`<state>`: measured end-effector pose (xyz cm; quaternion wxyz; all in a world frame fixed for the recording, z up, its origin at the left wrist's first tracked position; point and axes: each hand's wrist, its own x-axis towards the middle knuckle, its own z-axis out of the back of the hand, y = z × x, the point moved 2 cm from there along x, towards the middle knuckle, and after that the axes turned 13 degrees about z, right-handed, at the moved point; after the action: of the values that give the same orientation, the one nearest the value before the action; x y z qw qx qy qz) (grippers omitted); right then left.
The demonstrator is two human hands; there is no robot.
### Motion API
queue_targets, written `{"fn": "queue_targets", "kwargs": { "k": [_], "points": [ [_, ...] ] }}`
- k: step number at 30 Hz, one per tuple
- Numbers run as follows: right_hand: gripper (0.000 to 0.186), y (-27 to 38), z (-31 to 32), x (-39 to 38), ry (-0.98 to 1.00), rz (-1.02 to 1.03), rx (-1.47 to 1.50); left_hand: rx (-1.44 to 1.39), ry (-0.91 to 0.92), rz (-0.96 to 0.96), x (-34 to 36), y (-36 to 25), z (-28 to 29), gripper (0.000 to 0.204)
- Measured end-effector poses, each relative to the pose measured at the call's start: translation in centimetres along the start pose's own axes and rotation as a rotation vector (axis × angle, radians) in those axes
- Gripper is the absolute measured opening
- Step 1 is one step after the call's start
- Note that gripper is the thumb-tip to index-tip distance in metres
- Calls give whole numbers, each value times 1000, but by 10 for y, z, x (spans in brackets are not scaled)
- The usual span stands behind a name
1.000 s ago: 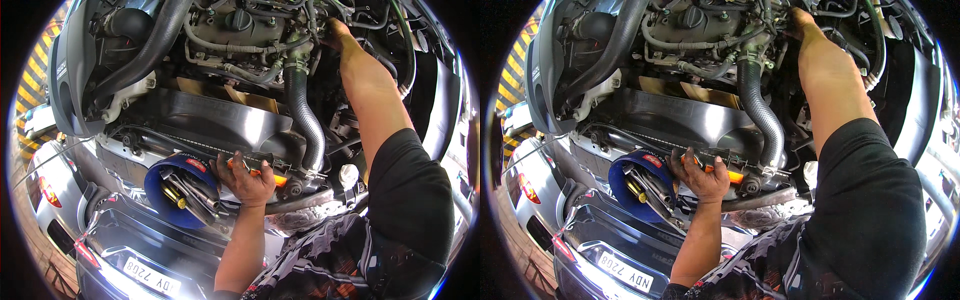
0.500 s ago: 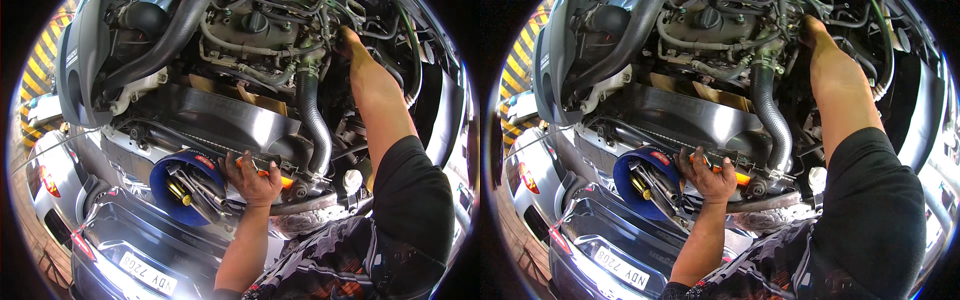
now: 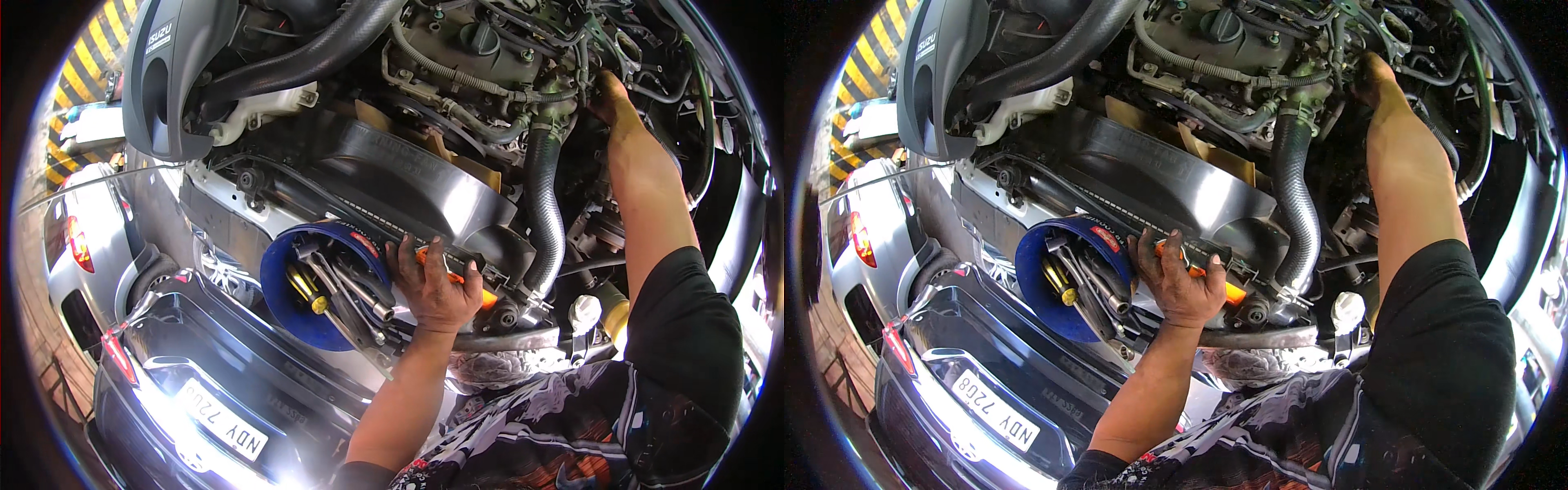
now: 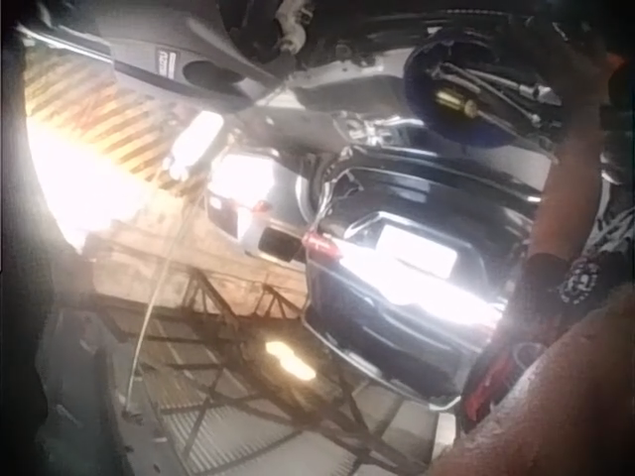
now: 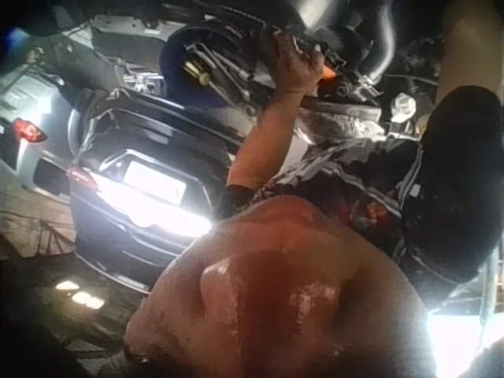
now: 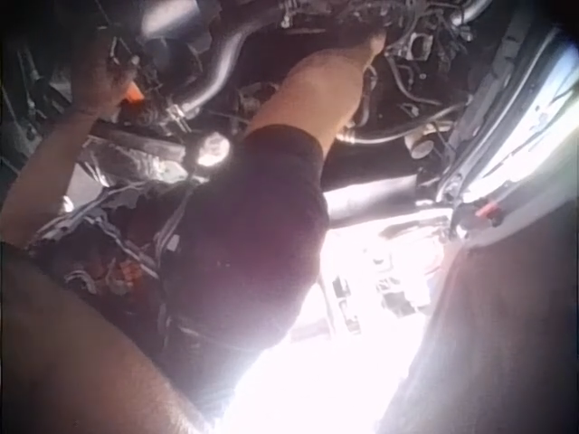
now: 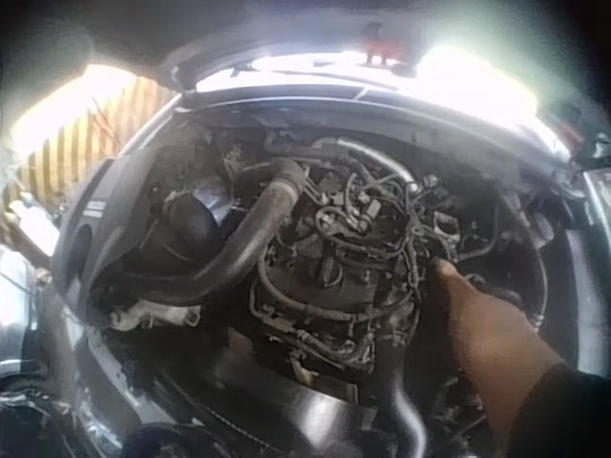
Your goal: Repairing or inspecting components within a car engine bay using manual tools.
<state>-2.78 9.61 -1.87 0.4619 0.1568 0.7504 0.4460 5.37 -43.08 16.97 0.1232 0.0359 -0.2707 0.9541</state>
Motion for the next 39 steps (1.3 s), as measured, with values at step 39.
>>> {"fn": "queue_targets", "kwargs": {
  "k": [39],
  "points": [
    [25, 27, -38, -65, -23, -31, -142, 39, -11, -17, 1, -6, 2, 61]
  ]
}}
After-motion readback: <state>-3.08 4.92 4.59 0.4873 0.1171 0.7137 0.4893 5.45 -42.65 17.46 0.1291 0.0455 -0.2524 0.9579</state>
